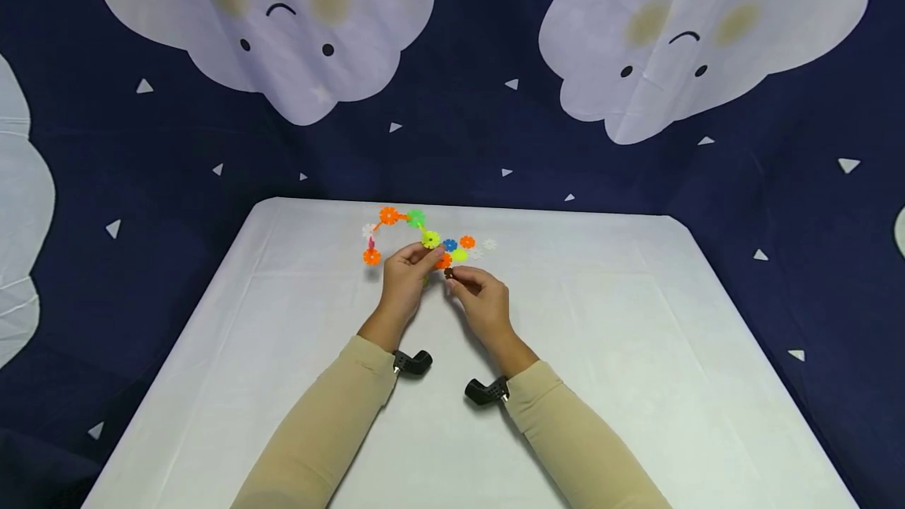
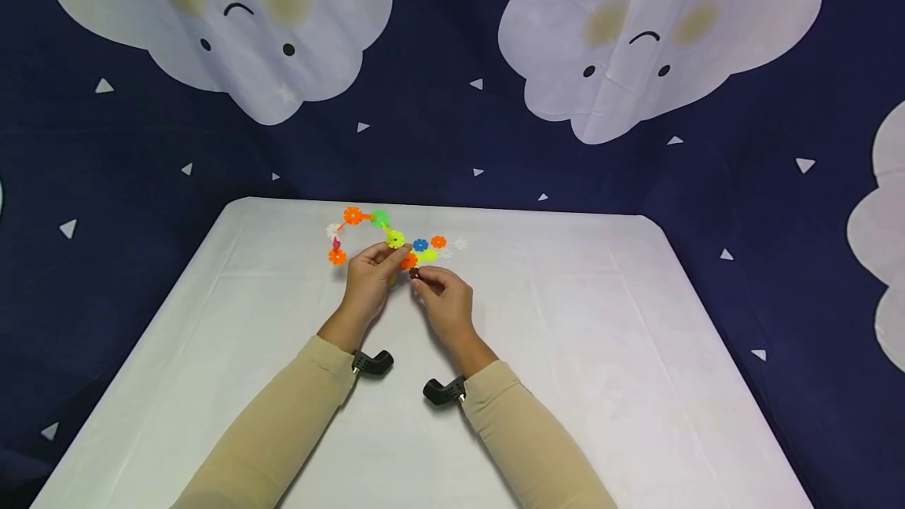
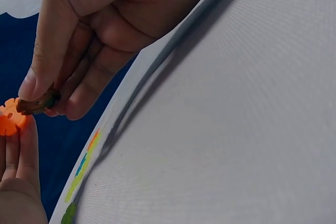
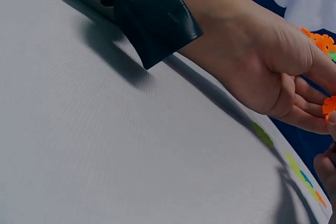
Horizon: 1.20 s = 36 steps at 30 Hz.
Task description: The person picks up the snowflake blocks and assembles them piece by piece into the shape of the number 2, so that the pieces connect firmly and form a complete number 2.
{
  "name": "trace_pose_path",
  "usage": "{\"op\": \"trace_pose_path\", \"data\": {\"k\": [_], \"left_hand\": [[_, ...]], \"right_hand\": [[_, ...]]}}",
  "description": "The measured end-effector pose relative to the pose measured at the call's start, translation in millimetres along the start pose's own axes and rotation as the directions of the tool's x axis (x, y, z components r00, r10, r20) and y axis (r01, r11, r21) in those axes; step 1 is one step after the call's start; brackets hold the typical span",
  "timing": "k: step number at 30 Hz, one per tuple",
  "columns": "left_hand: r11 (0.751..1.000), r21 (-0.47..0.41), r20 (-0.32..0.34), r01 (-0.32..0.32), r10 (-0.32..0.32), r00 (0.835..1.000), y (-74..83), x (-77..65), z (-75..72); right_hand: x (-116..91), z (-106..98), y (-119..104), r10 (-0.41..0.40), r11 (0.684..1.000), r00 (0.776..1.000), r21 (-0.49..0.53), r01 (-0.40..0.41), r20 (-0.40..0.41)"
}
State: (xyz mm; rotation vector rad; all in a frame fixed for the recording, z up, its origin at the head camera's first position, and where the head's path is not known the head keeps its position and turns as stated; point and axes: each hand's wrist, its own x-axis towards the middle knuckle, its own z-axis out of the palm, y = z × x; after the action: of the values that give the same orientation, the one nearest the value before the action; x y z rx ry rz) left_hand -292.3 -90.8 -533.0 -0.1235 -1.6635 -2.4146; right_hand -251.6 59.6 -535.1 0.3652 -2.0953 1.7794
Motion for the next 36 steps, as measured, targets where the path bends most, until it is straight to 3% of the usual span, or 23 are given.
{"op": "trace_pose_path", "data": {"k": [8, 13, 18, 27, 36], "left_hand": [[0.995, -0.104, 0.033, 0.010, -0.006, 0.999, -1.1, 1.2, 0.6], [0.984, -0.178, 0.056, 0.027, -0.018, 0.998, 1.6, 0.4, 1.3], [0.971, -0.235, 0.084, 0.053, -0.034, 0.996, 3.9, -0.4, 1.2], [0.973, -0.220, 0.115, 0.067, -0.042, 0.992, 4.6, 0.4, -1.5], [0.965, -0.250, 0.138, 0.075, -0.041, 0.990, 2.9, -0.9, 1.9]], "right_hand": [[-3.7, -0.3, -14.9, -0.101, 0.994, 0.995, 0.033, 0.100, 0.013], [-3.5, -2.1, -19.9, -0.081, 0.991, 0.996, 0.109, 0.076, 0.037], [-1.0, -2.2, -5.1, -0.023, 0.979, 0.997, 0.203, 0.007, 0.077], [-1.2, -0.8, 8.5, 0.025, 0.964, 0.997, 0.263, -0.043, 0.072], [-3.5, -0.2, 7.2, 0.021, 0.963, 0.999, 0.268, -0.029, 0.032]]}}
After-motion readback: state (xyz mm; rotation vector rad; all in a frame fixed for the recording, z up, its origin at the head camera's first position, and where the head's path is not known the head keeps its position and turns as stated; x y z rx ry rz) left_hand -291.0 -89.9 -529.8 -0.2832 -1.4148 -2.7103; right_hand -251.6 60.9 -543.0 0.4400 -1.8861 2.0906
